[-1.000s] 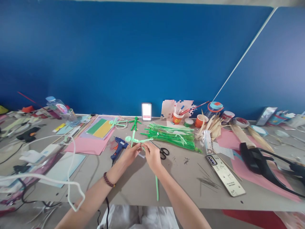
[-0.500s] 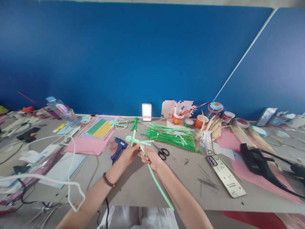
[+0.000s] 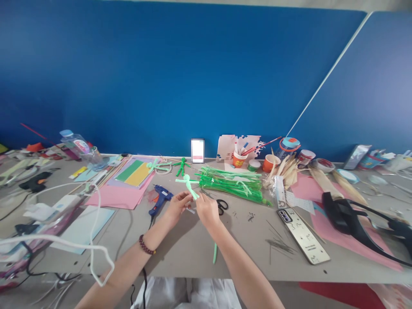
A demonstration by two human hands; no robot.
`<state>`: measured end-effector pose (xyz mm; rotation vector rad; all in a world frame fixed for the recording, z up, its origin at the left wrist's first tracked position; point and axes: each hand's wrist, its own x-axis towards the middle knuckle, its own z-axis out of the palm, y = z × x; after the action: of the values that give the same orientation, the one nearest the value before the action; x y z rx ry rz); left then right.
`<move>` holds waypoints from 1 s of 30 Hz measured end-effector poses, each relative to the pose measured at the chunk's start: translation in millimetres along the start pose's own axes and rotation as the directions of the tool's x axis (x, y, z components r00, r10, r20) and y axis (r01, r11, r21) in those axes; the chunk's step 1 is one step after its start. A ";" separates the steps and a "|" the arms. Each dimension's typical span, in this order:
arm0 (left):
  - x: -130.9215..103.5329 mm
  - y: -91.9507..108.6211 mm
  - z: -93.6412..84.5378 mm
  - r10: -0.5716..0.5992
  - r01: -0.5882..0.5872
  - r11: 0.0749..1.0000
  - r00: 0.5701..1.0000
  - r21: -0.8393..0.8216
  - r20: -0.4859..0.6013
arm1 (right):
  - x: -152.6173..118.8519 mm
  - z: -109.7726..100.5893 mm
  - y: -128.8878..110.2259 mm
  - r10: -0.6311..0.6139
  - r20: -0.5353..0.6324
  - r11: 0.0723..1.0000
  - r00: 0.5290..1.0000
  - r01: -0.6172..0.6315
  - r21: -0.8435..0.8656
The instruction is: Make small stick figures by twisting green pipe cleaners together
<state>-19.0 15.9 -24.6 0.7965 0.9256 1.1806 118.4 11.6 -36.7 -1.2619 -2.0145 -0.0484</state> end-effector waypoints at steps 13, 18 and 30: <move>3.8 0.9 -8.9 -0.020 0.023 0.994 0.999 -0.108 0.028 | 3.5 0.2 -9.4 0.097 0.127 0.917 0.987 -0.139 0.374; 5.9 3.0 -9.5 -0.048 0.052 0.989 0.998 -0.139 0.035 | 1.7 -1.7 -6.8 0.070 0.063 0.956 0.996 -0.085 0.279; 8.9 -3.9 -16.5 0.041 -0.016 0.990 0.984 -0.140 0.176 | 11.7 -1.2 -10.5 0.336 0.356 0.449 0.872 -0.480 0.754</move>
<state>-31.3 24.5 -36.5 0.7913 0.6793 1.1650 108.0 14.7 -25.2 -1.0551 -1.4225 1.1626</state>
